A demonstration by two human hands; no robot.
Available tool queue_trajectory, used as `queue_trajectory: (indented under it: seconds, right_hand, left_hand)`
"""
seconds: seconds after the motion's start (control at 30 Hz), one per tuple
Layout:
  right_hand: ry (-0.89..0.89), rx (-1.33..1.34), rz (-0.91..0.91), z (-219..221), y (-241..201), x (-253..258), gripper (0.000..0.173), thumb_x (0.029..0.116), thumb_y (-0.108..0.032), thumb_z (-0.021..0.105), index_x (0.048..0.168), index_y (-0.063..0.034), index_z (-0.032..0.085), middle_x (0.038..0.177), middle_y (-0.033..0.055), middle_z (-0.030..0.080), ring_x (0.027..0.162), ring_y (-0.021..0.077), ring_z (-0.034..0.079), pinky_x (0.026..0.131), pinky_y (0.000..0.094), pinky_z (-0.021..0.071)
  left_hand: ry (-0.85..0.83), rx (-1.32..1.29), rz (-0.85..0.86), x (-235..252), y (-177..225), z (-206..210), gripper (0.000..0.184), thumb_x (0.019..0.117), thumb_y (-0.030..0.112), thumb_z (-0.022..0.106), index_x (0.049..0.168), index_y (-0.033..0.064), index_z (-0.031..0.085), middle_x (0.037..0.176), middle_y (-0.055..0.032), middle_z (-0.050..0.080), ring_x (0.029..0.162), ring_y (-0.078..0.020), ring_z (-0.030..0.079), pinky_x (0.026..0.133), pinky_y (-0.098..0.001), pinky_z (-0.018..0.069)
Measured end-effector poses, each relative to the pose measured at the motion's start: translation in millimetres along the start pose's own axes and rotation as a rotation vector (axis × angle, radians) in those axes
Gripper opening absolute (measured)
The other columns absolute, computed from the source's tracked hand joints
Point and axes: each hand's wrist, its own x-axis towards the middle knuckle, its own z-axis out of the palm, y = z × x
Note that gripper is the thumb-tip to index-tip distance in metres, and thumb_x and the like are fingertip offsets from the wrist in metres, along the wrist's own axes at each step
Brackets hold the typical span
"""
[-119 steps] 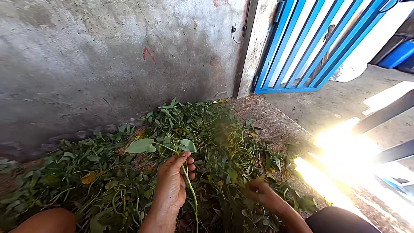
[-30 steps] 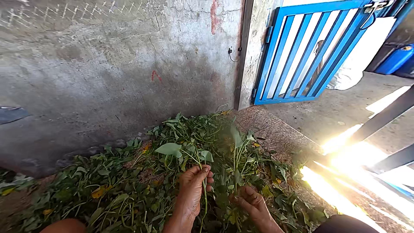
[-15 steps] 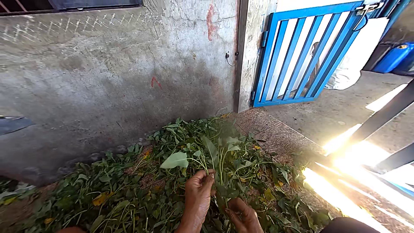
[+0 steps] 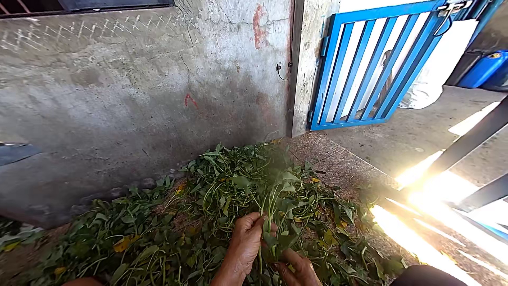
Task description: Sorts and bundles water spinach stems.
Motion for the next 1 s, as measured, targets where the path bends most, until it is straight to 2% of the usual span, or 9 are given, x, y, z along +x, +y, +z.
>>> queue_trajectory:
  seconds: [0.2, 0.37, 0.53, 0.7, 0.77, 0.83, 0.87, 0.93, 1.0]
  right_hand:
    - [-0.068, 0.117, 0.077, -2.9, -1.9, -0.3, 0.017, 0.1028, -0.014, 0.061, 0.108, 0.001, 0.065, 0.094, 0.0088, 0.074, 0.086, 0.0131, 0.072, 0.081, 0.0322, 0.06]
    - [-0.025, 0.19, 0.158, 5.1, 0.5, 13.4, 0.051, 0.0907, -0.037, 0.078, 0.12, 0.0012, 0.061, 0.095, 0.0051, 0.072, 0.083, 0.0131, 0.07, 0.078, 0.0348, 0.0605]
    - [0.325, 0.298, 0.123, 14.4, -21.0, 25.6, 0.018, 0.1006, -0.009, 0.057, 0.112, 0.0004, 0.068, 0.094, 0.0024, 0.072, 0.082, 0.0081, 0.068, 0.076, 0.0258, 0.058]
    - [0.372, 0.619, 0.16, 15.6, -26.2, 28.2, 0.017, 0.096, -0.001, 0.06, 0.111, 0.0044, 0.063, 0.108, 0.0138, 0.071, 0.097, 0.0228, 0.071, 0.084, 0.0383, 0.0619]
    - [0.395, 0.746, 0.125, 13.2, -26.1, 33.2, 0.014, 0.1006, -0.009, 0.056, 0.107, 0.0018, 0.062, 0.109, 0.0154, 0.069, 0.101, 0.0256, 0.069, 0.09, 0.0434, 0.0596]
    - [0.385, 0.789, 0.096, 8.4, -29.3, 35.2, 0.029, 0.1079, -0.03, 0.05, 0.105, -0.0032, 0.061, 0.101, 0.0128, 0.07, 0.098, 0.0251, 0.069, 0.095, 0.0458, 0.0563]
    - [0.37, 0.787, 0.079, 6.0, -31.1, 35.4, 0.037, 0.1082, -0.04, 0.048, 0.096, -0.0089, 0.062, 0.087, 0.0073, 0.069, 0.089, 0.0226, 0.071, 0.094, 0.0458, 0.0575]
    - [0.294, 0.734, 0.041, 2.7, -28.1, 30.4, 0.04, 0.1084, -0.045, 0.043, 0.082, -0.0169, 0.056, 0.069, -0.0035, 0.056, 0.071, 0.0127, 0.062, 0.081, 0.0368, 0.0562]
    - [0.252, 0.628, 0.051, 0.4, -21.9, 19.6, 0.037, 0.1081, -0.042, 0.045, 0.082, -0.019, 0.056, 0.068, -0.0077, 0.052, 0.067, 0.0062, 0.055, 0.069, 0.0278, 0.051]
  left_hand:
    - [0.021, -0.028, 0.013, 0.3, 1.0, -1.8, 0.015, 0.1037, 0.006, 0.057, 0.104, -0.0029, 0.069, 0.088, -0.0113, 0.071, 0.073, -0.0191, 0.069, 0.063, -0.0301, 0.0586]
    - [0.036, -0.014, -0.015, -0.4, -3.5, 3.8, 0.007, 0.0989, 0.002, 0.064, 0.101, -0.0047, 0.067, 0.089, -0.0138, 0.071, 0.076, -0.0225, 0.072, 0.066, -0.0364, 0.0634]
    - [0.172, -0.054, -0.004, 2.7, -3.7, 6.2, 0.01, 0.1013, 0.002, 0.06, 0.101, -0.0049, 0.067, 0.086, -0.0128, 0.07, 0.074, -0.0215, 0.07, 0.065, -0.0332, 0.0615]
    - [0.164, -0.192, -0.107, 4.9, -6.8, 7.1, 0.015, 0.1047, 0.004, 0.056, 0.105, -0.0062, 0.067, 0.085, -0.0136, 0.068, 0.073, -0.0225, 0.068, 0.068, -0.0364, 0.0612]
    - [0.186, -0.19, -0.135, 7.4, -9.1, 9.7, 0.015, 0.1041, 0.005, 0.057, 0.103, -0.0061, 0.067, 0.084, -0.0137, 0.069, 0.071, -0.0228, 0.069, 0.066, -0.0365, 0.0616]
    - [0.23, -0.192, -0.15, 10.5, -11.2, 12.9, 0.014, 0.1038, 0.005, 0.058, 0.1, -0.0064, 0.066, 0.081, -0.0138, 0.068, 0.068, -0.0222, 0.069, 0.062, -0.0346, 0.0611]
    - [0.259, -0.202, -0.141, 12.6, -11.9, 14.6, 0.014, 0.1036, 0.004, 0.058, 0.097, -0.0066, 0.065, 0.079, -0.0137, 0.068, 0.065, -0.0215, 0.068, 0.06, -0.0337, 0.0609]
    - [0.309, -0.225, -0.12, 15.9, -12.5, 17.8, 0.014, 0.1028, 0.002, 0.058, 0.094, -0.0069, 0.063, 0.076, -0.0143, 0.067, 0.063, -0.0223, 0.068, 0.061, -0.0348, 0.0613]
    - [0.321, -0.206, -0.099, 14.8, -18.2, 23.8, 0.012, 0.1021, 0.001, 0.059, 0.094, -0.0063, 0.063, 0.077, -0.014, 0.067, 0.065, -0.0224, 0.069, 0.061, -0.0353, 0.0617]
